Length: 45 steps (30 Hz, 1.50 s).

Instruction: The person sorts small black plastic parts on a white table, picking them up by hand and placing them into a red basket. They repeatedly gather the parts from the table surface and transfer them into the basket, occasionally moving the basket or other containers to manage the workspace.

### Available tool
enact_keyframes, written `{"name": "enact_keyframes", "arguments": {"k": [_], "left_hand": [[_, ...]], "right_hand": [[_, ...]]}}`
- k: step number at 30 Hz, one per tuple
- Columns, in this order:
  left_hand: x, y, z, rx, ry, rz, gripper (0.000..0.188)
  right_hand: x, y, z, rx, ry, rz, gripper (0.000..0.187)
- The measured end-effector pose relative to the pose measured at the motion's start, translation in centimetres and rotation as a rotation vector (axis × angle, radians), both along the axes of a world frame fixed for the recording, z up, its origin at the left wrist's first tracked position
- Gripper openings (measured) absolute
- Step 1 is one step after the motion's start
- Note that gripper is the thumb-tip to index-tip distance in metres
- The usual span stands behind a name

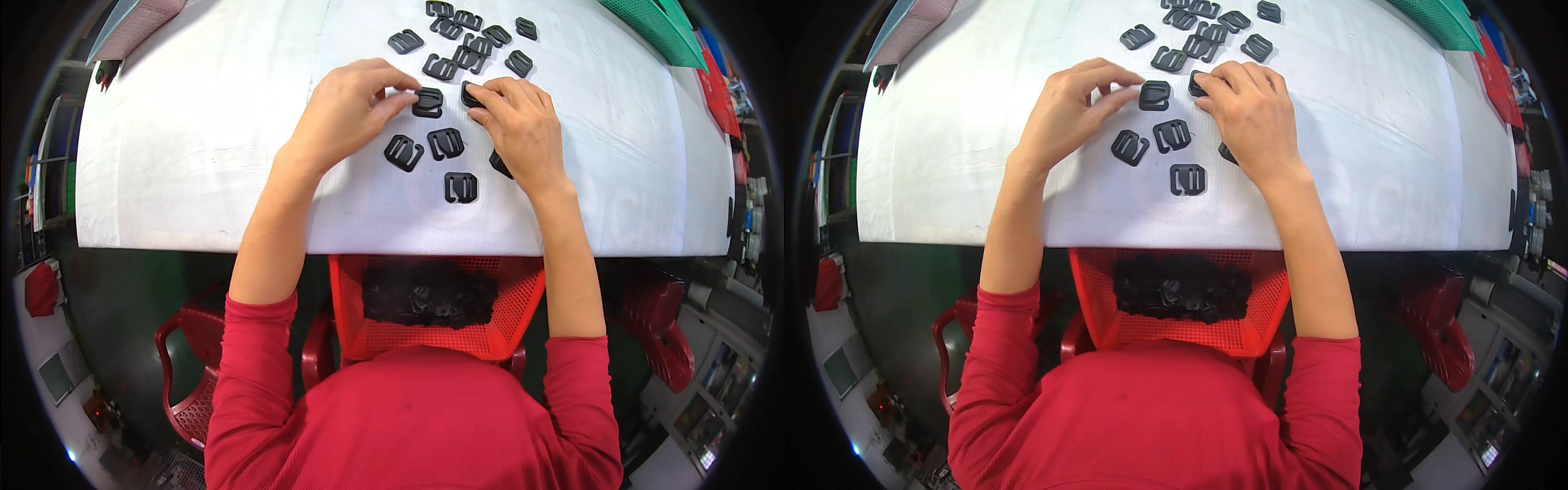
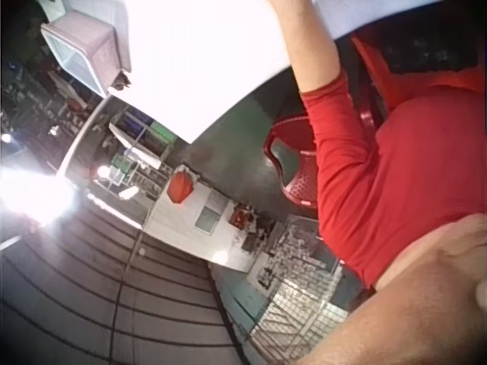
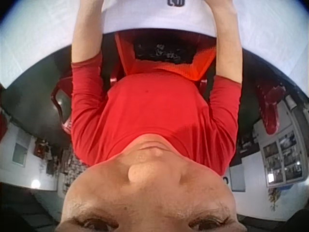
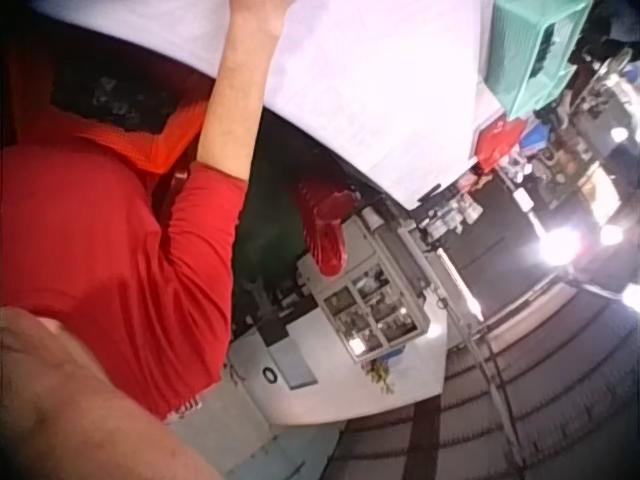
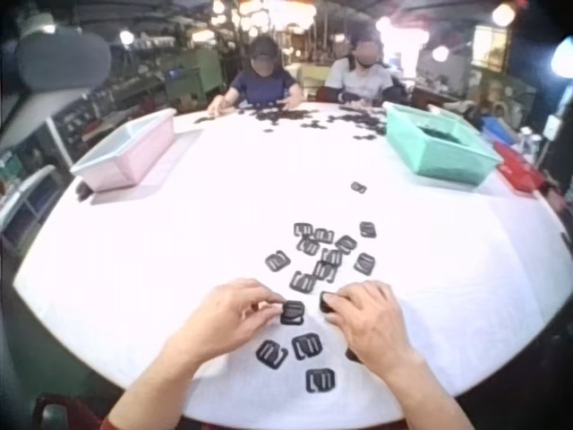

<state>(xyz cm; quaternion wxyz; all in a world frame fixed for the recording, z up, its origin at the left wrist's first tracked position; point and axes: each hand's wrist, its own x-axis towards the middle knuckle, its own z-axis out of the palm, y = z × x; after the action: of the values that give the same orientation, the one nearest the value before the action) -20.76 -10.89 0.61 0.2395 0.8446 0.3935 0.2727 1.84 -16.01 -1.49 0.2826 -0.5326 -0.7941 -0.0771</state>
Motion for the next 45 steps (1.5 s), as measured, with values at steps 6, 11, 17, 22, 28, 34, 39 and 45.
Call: {"name": "enact_keyframes", "arguments": {"k": [6, 11, 17, 22, 28, 34, 39, 45], "left_hand": [[1.1, 0.5, -1.8, 0.289, 0.021, 0.035, 0.020], [3.8, 2.0, -1.9, 0.418, 0.172, 0.030, 0.020], [5.0, 1.3, -0.6, 0.107, 0.137, 0.053, 0.022], [3.0, 0.3, -0.1, -0.126, 0.043, 0.113, 0.020], [3.8, 4.0, -0.8, 0.340, 0.232, 0.210, 0.024], [3.4, 2.4, -2.4, 0.295, 0.178, 0.175, 0.019], [2.6, 1.9, -1.6, 0.284, 0.090, 0.208, 0.023], [2.9, 5.9, -2.0, -0.013, -0.117, 0.262, 0.025]], "right_hand": [[1.3, -0.6, 2.0, -0.445, 0.248, -0.071, 0.017], [1.3, 3.3, 0.8, 0.008, 0.110, 0.019, 0.021], [2.5, 4.3, -0.4, 0.170, -0.128, 0.104, 0.018], [2.1, 2.3, 1.4, -0.366, 0.309, -0.006, 0.016], [2.3, 5.8, 1.3, 0.036, 0.100, 0.018, 0.016], [3.0, 8.3, -1.1, 0.151, -0.247, 0.025, 0.020], [2.6, 6.0, 2.4, -0.480, 0.171, -0.004, 0.024], [9.5, 10.5, 0.9, -0.301, 0.238, -0.274, 0.029]]}}
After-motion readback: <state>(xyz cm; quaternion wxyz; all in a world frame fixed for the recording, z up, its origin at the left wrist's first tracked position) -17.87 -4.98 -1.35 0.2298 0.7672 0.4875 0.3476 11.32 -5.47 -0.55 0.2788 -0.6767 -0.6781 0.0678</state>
